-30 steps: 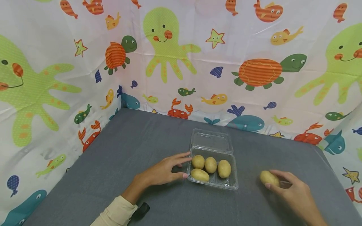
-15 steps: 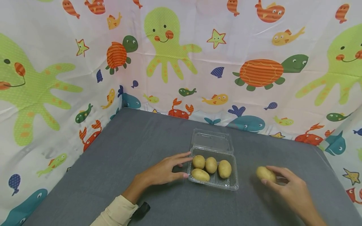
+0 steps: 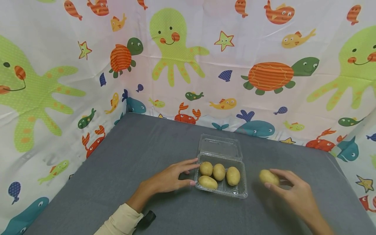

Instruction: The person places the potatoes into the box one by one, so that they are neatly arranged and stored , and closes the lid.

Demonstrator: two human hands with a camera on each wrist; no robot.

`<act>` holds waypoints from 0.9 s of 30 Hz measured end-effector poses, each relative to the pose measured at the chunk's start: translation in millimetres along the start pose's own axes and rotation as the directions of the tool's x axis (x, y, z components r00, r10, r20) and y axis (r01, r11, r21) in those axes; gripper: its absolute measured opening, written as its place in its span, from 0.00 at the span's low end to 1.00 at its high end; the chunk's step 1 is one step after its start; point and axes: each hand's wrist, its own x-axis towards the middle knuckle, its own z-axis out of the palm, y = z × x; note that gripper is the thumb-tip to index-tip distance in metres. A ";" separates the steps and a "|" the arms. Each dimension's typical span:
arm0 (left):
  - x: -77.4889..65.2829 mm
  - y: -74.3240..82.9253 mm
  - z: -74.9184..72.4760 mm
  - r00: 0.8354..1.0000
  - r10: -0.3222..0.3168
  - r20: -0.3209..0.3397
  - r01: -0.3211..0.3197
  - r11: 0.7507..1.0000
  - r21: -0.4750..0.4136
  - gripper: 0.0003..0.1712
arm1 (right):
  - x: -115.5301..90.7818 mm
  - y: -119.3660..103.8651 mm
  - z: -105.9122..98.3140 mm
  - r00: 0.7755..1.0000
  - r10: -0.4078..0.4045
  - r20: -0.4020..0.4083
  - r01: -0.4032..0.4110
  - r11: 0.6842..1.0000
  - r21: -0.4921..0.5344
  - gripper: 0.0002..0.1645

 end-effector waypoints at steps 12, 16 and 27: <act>0.2 -0.4 -0.2 1.000 0.010 -0.002 -0.010 1.000 -0.010 0.40 | 2.2 -12.3 7.7 0.998 -0.065 0.000 0.065 0.996 0.055 0.30; -0.2 -1.0 -0.2 1.000 0.009 -0.001 -0.009 1.000 -0.003 0.40 | 3.0 -15.1 11.4 0.996 -0.094 -0.005 0.094 0.992 0.080 0.30; -0.4 -1.7 1.1 1.000 0.011 -0.001 -0.011 1.000 -0.004 0.39 | 4.4 -23.9 18.8 0.992 -0.121 0.027 0.117 0.987 0.107 0.29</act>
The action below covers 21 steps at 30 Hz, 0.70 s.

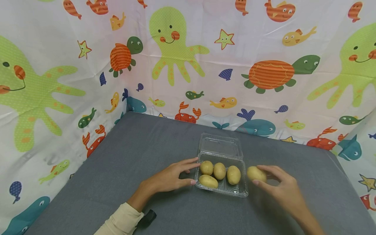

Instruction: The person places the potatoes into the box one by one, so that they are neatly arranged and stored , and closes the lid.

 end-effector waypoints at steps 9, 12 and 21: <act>-0.2 -0.6 -0.3 1.000 -0.008 0.000 0.008 1.000 -0.006 0.40 | 3.4 -3.4 8.6 0.999 -0.040 0.000 0.040 0.999 0.017 0.29; 0.0 -0.6 -0.2 1.000 -0.007 -0.001 0.007 1.000 -0.004 0.40 | 4.2 -6.0 11.2 0.998 -0.068 -0.007 0.068 0.997 0.042 0.30; 0.0 -0.7 -0.4 1.000 -0.002 0.001 0.002 1.000 0.010 0.40 | 7.4 -14.3 17.8 0.993 -0.113 -0.020 0.114 0.992 0.052 0.30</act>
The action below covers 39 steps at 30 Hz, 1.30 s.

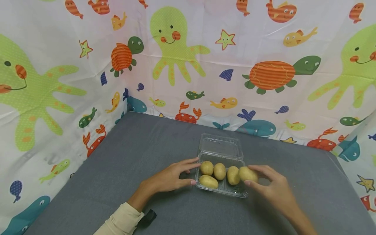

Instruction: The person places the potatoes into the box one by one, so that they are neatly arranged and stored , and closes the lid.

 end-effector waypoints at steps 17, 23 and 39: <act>0.2 -0.2 -0.5 1.000 0.001 0.002 -0.001 1.000 0.004 0.40 | -0.5 -4.5 17.3 0.997 -0.047 0.068 0.048 0.999 -0.011 0.29; 0.1 0.4 -0.5 1.000 -0.003 0.001 0.003 1.000 -0.011 0.40 | -0.8 -3.6 22.4 0.996 -0.044 0.078 0.046 0.999 -0.027 0.29; -1.5 1.8 -1.2 1.000 -0.009 0.003 0.009 1.000 -0.013 0.40 | 1.2 -7.7 29.2 0.993 -0.033 0.112 0.041 0.997 -0.068 0.30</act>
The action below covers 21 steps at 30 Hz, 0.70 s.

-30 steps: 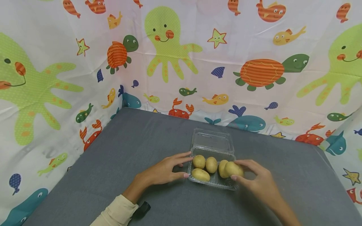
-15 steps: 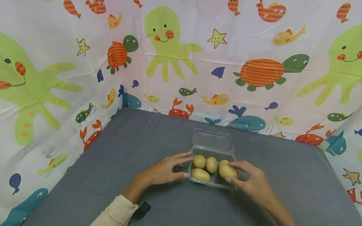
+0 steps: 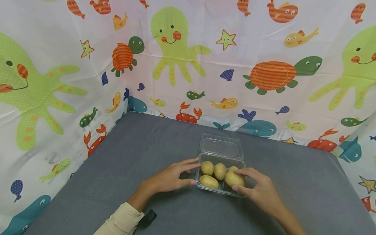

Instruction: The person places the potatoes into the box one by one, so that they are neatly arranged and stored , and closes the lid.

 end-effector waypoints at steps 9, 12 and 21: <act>0.2 -0.4 0.0 1.000 0.000 0.001 0.000 1.000 0.000 0.40 | 0.9 0.3 3.1 1.000 -0.003 0.023 0.002 0.999 0.037 0.30; 0.1 -0.8 0.2 1.000 -0.002 -0.001 0.002 1.000 0.004 0.40 | 1.3 0.7 4.1 0.999 -0.007 0.033 0.006 0.998 0.058 0.30; 0.5 -2.4 0.6 1.000 0.003 -0.003 -0.003 1.000 0.008 0.40 | 1.8 0.1 4.2 0.994 0.033 0.106 -0.040 0.997 0.059 0.29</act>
